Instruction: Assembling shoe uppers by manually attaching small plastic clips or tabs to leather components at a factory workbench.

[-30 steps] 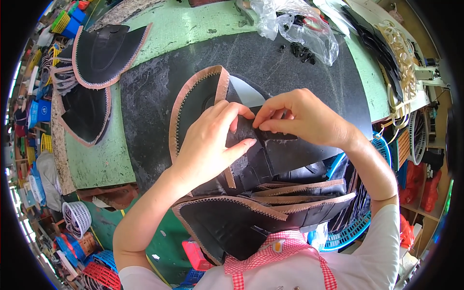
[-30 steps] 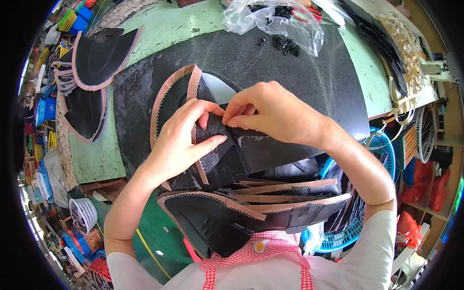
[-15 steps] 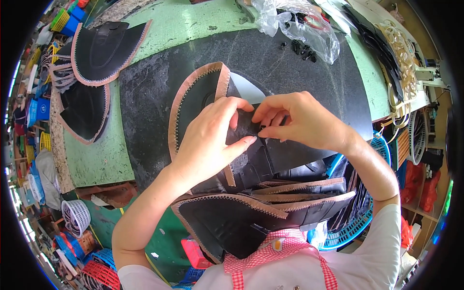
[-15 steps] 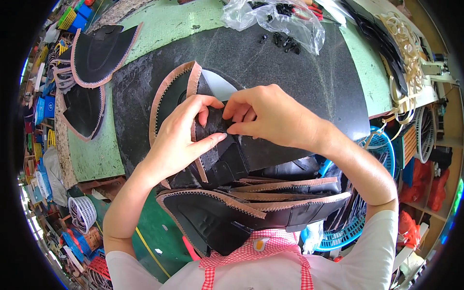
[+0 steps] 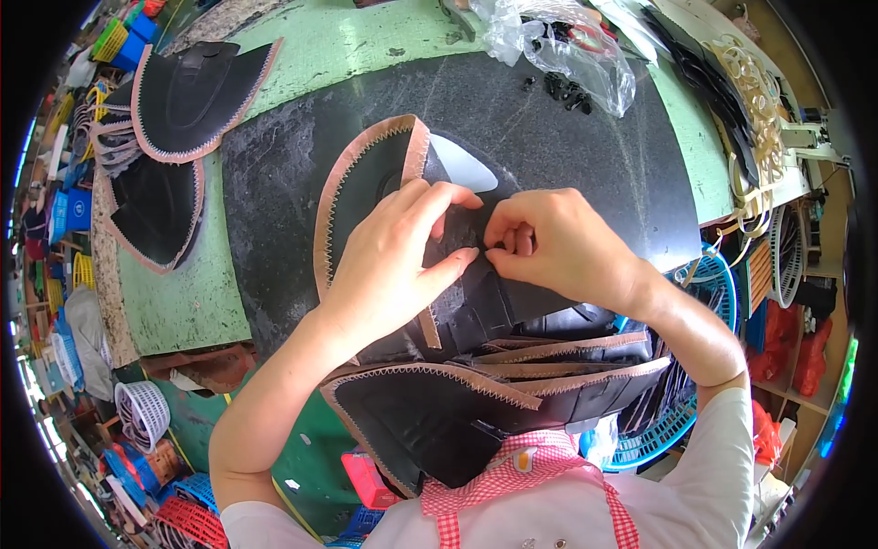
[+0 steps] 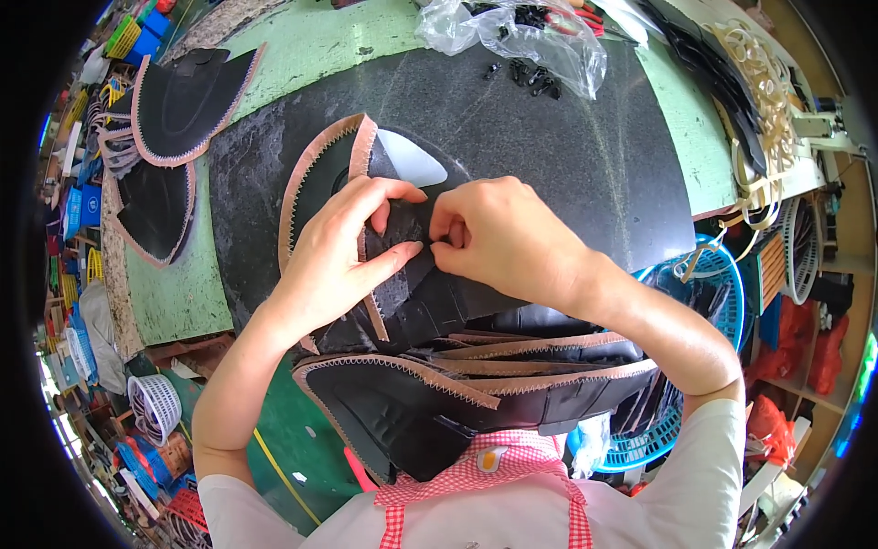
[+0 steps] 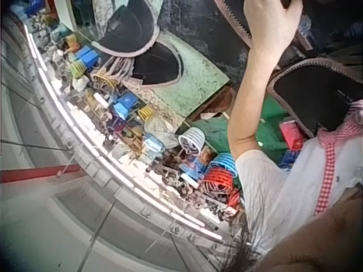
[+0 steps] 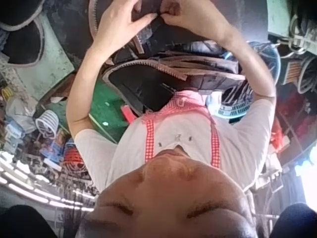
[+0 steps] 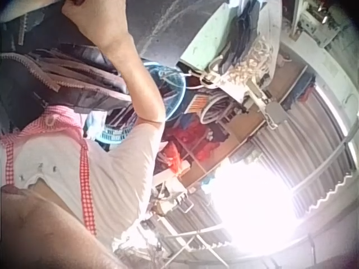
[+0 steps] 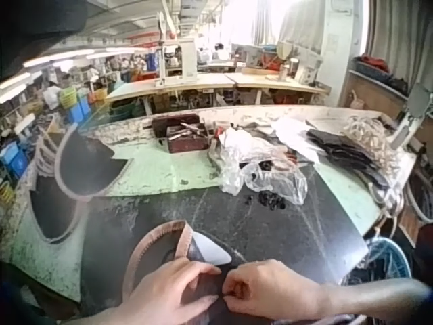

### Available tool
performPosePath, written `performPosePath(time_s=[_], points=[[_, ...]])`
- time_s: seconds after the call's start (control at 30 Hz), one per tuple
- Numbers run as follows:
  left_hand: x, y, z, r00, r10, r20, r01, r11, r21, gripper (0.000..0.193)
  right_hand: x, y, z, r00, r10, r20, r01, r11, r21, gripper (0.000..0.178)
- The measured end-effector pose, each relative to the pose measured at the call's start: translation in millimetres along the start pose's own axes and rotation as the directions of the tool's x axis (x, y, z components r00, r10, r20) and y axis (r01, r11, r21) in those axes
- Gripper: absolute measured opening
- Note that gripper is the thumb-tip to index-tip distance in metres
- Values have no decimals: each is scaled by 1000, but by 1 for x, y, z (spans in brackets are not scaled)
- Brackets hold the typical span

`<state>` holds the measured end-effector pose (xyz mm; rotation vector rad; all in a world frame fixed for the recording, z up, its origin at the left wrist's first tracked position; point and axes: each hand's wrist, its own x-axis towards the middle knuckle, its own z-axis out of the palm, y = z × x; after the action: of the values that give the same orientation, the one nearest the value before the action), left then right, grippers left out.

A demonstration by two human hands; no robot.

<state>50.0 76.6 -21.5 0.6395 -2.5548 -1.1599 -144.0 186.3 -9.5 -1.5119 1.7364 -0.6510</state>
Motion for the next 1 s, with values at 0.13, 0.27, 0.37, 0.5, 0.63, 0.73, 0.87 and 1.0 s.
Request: performPosePath(time_s=[0.13,0.27,0.37,0.5,0.63,0.73,0.87,1.0], points=[[-3,-6,5,1000,5,4,-5,1000,-16,25,-7,10,-2,1000,-31,6,30,989,148,15],[-1,-8,8,999,9,-34,-9,1000,-4,16,-14,11,-1,999,21,-38,-7,944,330,11],[-2,-10,6,999,-34,-16,33,999,-40,15,-12,14,-4,995,80,-62,-39,869,493,10],[-1,-9,7,1000,-16,-23,15,999,-39,15,-9,8,-11,997,34,-69,-5,920,391,11],[-2,-9,3,1000,-10,-29,7,996,-89,17,-7,-10,-13,995,57,-78,-29,944,328,12],[-3,-10,0,999,-36,-5,35,993,-116,18,-1,-15,-12,996,40,-77,-21,973,229,13],[-1,-11,2,999,-32,-20,29,990,-140,18,3,-21,-11,996,59,-64,-46,979,197,12],[-2,-11,0,999,-41,-15,38,987,-155,17,5,-28,-14,998,70,-1,-69,989,127,12]])
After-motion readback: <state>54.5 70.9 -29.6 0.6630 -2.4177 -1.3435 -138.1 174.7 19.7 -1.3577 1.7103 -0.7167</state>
